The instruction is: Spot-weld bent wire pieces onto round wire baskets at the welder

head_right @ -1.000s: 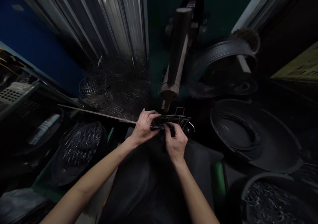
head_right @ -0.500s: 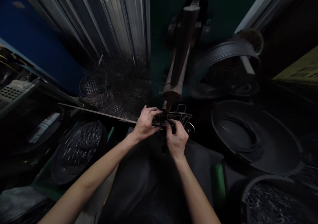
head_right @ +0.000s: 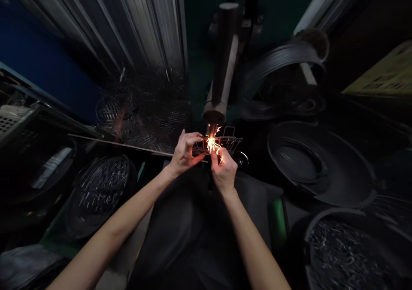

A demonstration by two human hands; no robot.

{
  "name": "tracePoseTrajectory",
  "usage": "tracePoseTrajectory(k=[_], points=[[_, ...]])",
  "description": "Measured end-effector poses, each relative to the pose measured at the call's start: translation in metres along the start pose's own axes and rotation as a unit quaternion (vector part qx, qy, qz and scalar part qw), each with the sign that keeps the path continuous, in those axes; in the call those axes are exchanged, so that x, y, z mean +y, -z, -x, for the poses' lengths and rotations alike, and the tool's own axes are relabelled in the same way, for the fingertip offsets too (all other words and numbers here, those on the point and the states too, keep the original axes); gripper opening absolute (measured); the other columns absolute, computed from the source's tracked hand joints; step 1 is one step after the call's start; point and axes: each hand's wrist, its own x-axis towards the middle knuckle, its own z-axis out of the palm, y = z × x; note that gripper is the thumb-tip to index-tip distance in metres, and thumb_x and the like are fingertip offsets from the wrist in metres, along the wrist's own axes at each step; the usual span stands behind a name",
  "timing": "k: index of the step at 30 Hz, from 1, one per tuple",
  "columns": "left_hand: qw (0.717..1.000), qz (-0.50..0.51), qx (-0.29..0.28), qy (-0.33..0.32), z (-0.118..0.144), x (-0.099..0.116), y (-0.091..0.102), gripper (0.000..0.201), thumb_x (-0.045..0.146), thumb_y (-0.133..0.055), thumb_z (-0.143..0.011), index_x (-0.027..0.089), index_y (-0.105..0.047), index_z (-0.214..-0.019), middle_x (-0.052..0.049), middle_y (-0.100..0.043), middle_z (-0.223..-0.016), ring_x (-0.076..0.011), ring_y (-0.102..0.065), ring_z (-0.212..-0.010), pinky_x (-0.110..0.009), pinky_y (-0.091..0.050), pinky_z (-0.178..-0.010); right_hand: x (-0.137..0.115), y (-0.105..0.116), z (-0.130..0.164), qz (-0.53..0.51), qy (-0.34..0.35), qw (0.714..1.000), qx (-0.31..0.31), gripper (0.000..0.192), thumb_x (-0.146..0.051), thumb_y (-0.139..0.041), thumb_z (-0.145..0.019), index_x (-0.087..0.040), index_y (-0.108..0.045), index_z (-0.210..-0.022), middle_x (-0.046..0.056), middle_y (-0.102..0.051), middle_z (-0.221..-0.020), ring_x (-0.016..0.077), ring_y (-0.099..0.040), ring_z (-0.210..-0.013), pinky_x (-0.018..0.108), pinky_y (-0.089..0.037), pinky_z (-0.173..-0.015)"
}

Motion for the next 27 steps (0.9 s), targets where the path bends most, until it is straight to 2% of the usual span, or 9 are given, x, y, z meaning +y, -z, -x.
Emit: tracePoseTrajectory(k=[4,10,12,15,18,20,22,24,27], points=[[0.998,0.017,0.057,-0.021,0.004,-0.007,-0.007,0.048,0.022,-0.066,-0.073,0.022,-0.038,-0.113,-0.007,-0.059,-0.115,-0.0188,-0.056,-0.108,-0.052,-0.029,-0.109,0.001,-0.005,0.001,0.003,-0.007,1.0,0.006,0.03,-0.042,-0.045,-0.091,-0.018,-0.061,-0.084,0.005,-0.067,-0.077,0.0159,-0.062,-0.07,0.028,-0.049,-0.068],[0.999,0.04,0.013,-0.013,0.003,-0.013,-0.01,0.052,0.022,-0.067,-0.071,0.022,-0.037,-0.113,-0.008,-0.057,-0.121,-0.0204,-0.054,-0.114,-0.053,-0.025,-0.11,-0.008,0.01,0.005,-0.027,-0.045,0.999,0.001,0.029,-0.039,-0.049,-0.089,-0.017,-0.063,-0.101,0.007,-0.069,-0.095,0.0169,-0.064,-0.086,0.03,-0.049,-0.08],[0.999,0.051,0.015,0.002,0.002,-0.012,-0.01,0.054,0.021,-0.068,-0.069,0.022,-0.036,-0.113,-0.008,-0.057,-0.12,-0.0201,-0.054,-0.114,-0.052,-0.026,-0.11,-0.008,0.037,0.017,-0.008,-0.073,0.997,0.029,0.034,-0.04,-0.052,-0.087,-0.017,-0.061,-0.11,0.008,-0.067,-0.105,0.0184,-0.063,-0.094,0.032,-0.049,-0.085],[0.997,0.076,0.025,0.015,0.005,-0.006,-0.004,0.059,0.02,-0.069,-0.067,0.022,-0.035,-0.115,-0.007,-0.058,-0.117,-0.0191,-0.057,-0.11,-0.048,-0.029,-0.109,0.014,0.106,0.05,0.095,-0.139,0.983,0.072,0.041,-0.046,-0.052,-0.083,-0.017,-0.063,-0.11,0.01,-0.067,-0.107,0.0224,-0.063,-0.097,0.036,-0.048,-0.089],[0.994,0.099,-0.021,0.032,0.017,0.012,0.012,0.062,0.021,-0.069,-0.065,0.022,-0.035,-0.117,-0.005,-0.059,-0.114,-0.0197,-0.058,-0.104,-0.046,-0.034,-0.106,0.065,0.189,0.094,0.254,-0.296,0.916,0.096,0.049,-0.053,-0.046,-0.079,-0.017,-0.065,-0.105,0.016,-0.067,-0.103,0.0319,-0.062,-0.098,0.046,-0.047,-0.088],[0.988,0.099,-0.093,0.067,0.024,0.03,0.023,0.065,0.022,-0.069,-0.063,0.022,-0.036,-0.119,-0.006,-0.059,-0.112,-0.0218,-0.059,-0.101,-0.043,-0.042,-0.097,0.103,0.235,0.127,0.367,-0.416,0.832,0.022,0.044,-0.054,-0.045,-0.076,-0.021,-0.066,-0.096,0.02,-0.067,-0.092,0.0365,-0.063,-0.093,0.048,-0.048,-0.081],[0.974,0.091,-0.179,0.108,0.026,0.048,0.03,0.068,0.021,-0.069,-0.063,0.021,-0.035,-0.122,-0.007,-0.059,-0.111,-0.0236,-0.059,-0.097,-0.041,-0.047,-0.089,0.131,0.262,0.158,0.411,-0.484,0.766,-0.101,0.04,-0.056,-0.049,-0.071,-0.023,-0.065,-0.086,0.019,-0.066,-0.075,0.0382,-0.064,-0.078,0.049,-0.049,-0.072],[0.955,0.09,-0.257,0.121,0.023,0.062,0.032,0.069,0.018,-0.067,-0.064,0.02,-0.035,-0.125,-0.007,-0.06,-0.11,-0.0254,-0.06,-0.097,-0.046,-0.045,-0.092,0.147,0.269,0.184,0.39,-0.502,0.743,-0.209,0.035,-0.052,-0.052,-0.068,-0.023,-0.064,-0.082,0.014,-0.064,-0.065,0.0357,-0.064,-0.068,0.047,-0.05,-0.067],[0.932,0.15,-0.314,0.1,0.026,0.065,0.03,0.077,0.026,-0.072,-0.067,0.023,-0.031,-0.131,-0.009,-0.056,-0.122,-0.0302,-0.053,-0.115,-0.061,-0.026,-0.106,0.155,0.26,0.205,0.339,-0.507,0.742,-0.278,0.025,-0.04,-0.051,-0.065,-0.024,-0.064,-0.078,0.01,-0.065,-0.064,0.0308,-0.066,-0.069,0.04,-0.051,-0.066]])
